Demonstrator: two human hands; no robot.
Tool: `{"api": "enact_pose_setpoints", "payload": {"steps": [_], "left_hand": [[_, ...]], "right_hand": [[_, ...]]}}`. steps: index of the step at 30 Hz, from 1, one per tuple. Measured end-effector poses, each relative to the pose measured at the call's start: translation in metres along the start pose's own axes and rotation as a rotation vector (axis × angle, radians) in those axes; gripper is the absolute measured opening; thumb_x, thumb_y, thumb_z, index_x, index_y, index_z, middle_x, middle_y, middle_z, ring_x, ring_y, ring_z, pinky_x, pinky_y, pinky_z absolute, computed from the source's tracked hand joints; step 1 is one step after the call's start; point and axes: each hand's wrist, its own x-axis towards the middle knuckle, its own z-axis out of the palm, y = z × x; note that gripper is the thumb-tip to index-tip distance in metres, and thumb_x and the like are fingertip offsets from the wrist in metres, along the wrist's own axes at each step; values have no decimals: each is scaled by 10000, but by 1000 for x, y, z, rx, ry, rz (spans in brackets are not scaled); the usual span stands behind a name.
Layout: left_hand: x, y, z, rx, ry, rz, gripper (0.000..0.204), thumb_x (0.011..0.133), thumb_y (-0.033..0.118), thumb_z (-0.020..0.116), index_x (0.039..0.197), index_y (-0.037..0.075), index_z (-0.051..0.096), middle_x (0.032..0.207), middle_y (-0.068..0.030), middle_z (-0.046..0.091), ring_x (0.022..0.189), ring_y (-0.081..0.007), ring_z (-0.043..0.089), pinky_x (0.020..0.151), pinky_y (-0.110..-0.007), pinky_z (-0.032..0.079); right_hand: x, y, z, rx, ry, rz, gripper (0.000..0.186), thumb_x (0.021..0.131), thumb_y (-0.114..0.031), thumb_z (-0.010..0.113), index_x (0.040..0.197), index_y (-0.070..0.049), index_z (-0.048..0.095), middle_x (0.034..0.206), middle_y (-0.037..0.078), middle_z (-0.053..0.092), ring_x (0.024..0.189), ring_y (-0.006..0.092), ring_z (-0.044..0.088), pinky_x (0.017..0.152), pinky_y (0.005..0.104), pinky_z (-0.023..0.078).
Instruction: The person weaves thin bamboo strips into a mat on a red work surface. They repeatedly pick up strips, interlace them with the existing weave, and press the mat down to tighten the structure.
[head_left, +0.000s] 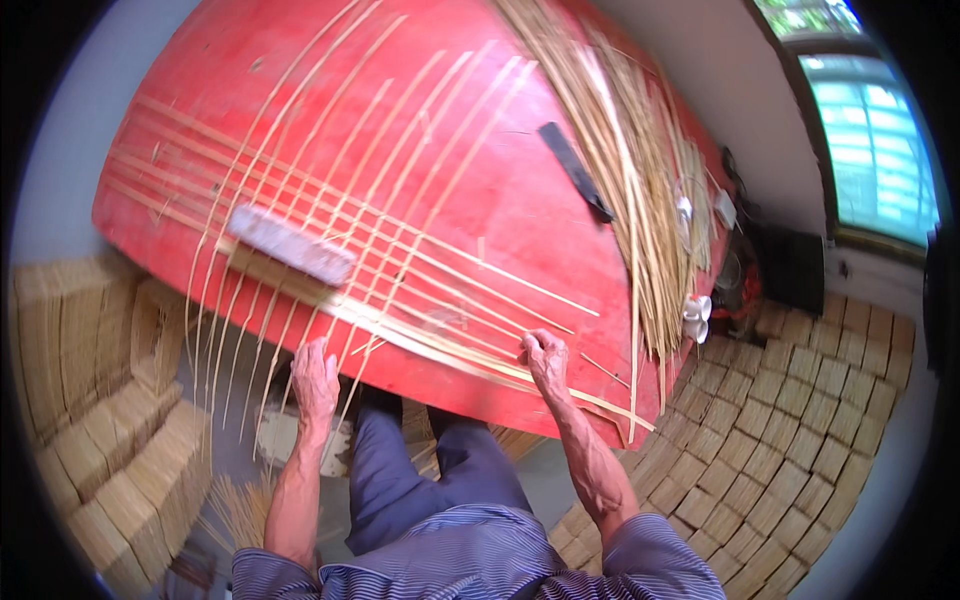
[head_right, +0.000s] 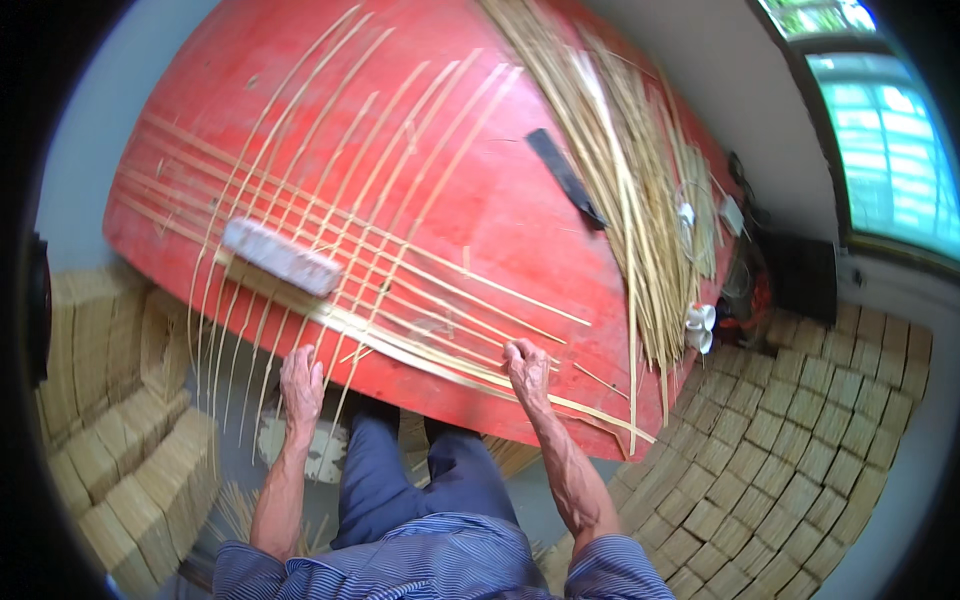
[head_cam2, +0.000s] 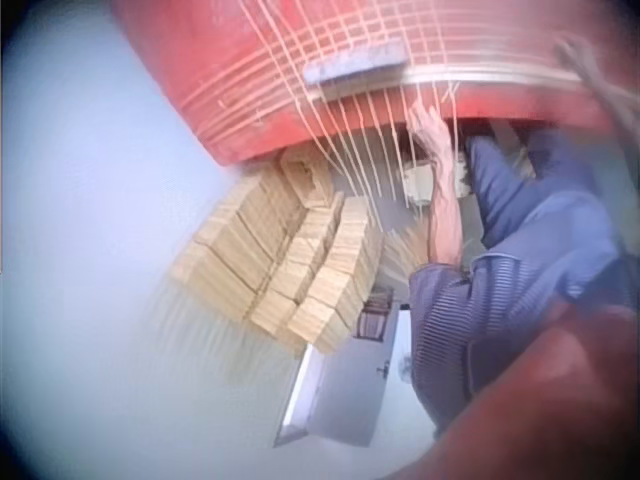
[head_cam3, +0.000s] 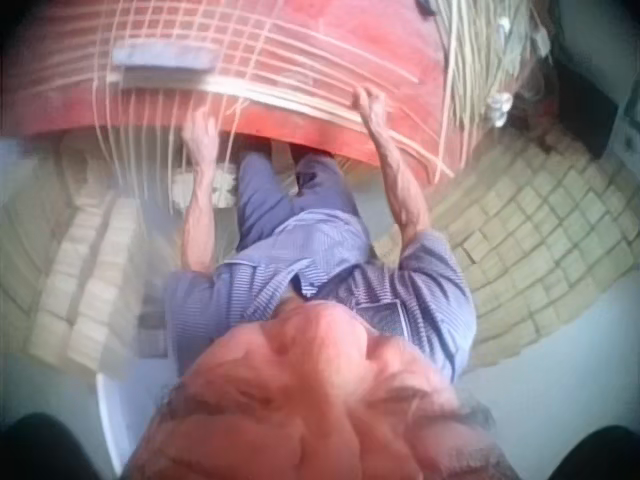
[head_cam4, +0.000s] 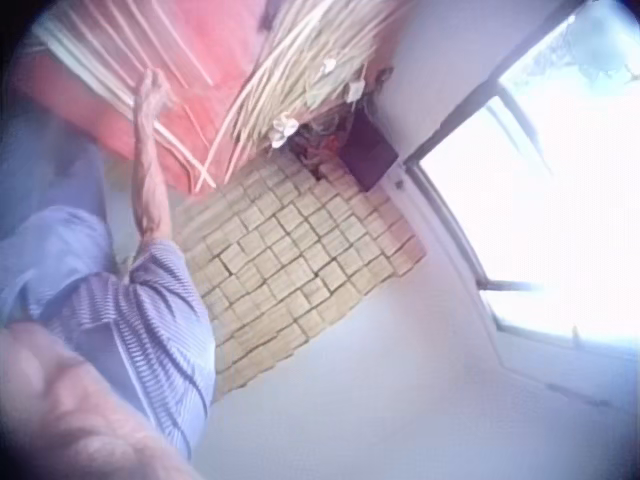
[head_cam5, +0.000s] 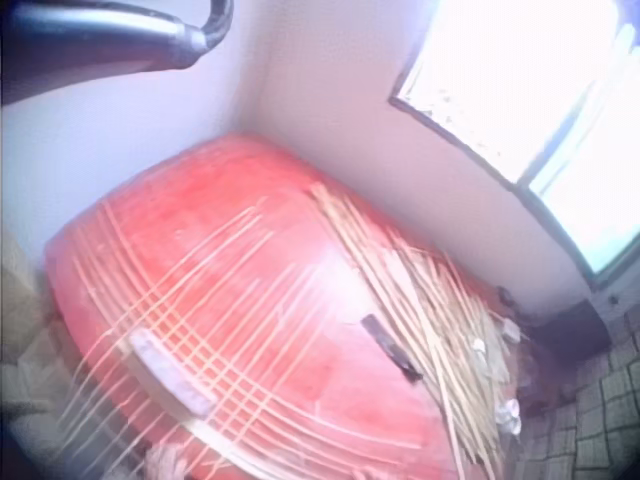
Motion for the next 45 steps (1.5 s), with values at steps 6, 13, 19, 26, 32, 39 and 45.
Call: {"api": "enact_pose_setpoints", "payload": {"steps": [6,13,19,26,32,39,45], "left_hand": [[-8,84,49,-14,-155,168,345,855,51,637,1190,-9,583,1052,-206,638,1002,-401,592,916,-481,464],[-25,142,103,12,-300,140,373,850,72,634,1212,-2,581,1043,-202,634,975,-393,593,874,-485,463],[-26,185,138,-63,-319,222,369,832,52,645,1191,-11,586,919,-186,627,870,-375,614,802,-467,495],[-18,215,153,6,-418,168,309,858,30,651,1161,-8,601,852,-198,628,809,-383,628,753,-451,511],[-20,231,158,-5,-509,156,221,867,53,665,1075,4,609,794,-203,647,729,-378,656,656,-446,514],[-20,227,150,26,-643,190,227,869,61,671,1079,3,607,736,-198,629,675,-360,648,627,-430,510],[-24,202,136,-7,-591,118,271,856,58,678,1112,2,611,729,-178,623,683,-340,648,641,-421,506]], "right_hand": [[87,58,-119,-139,331,-263,196,922,-154,611,882,20,693,628,92,639,574,156,646,553,341,498],[153,139,-210,-292,456,-233,184,874,-135,598,878,10,712,758,202,683,708,350,671,685,440,513],[166,201,-260,-211,513,-196,188,862,-132,591,880,7,716,746,204,681,695,344,675,666,431,522],[56,226,-226,-105,320,-70,162,890,-119,592,844,4,686,776,217,671,723,360,683,667,452,510],[-65,286,-176,-108,249,118,130,866,-103,624,867,17,674,812,228,676,781,406,672,711,481,518],[72,290,-216,-403,636,-267,205,861,-130,662,1022,-21,598,917,223,629,834,423,636,693,507,510],[165,271,-225,-750,516,-45,141,844,-188,656,919,-83,602,882,152,641,707,366,668,625,501,530]]}}
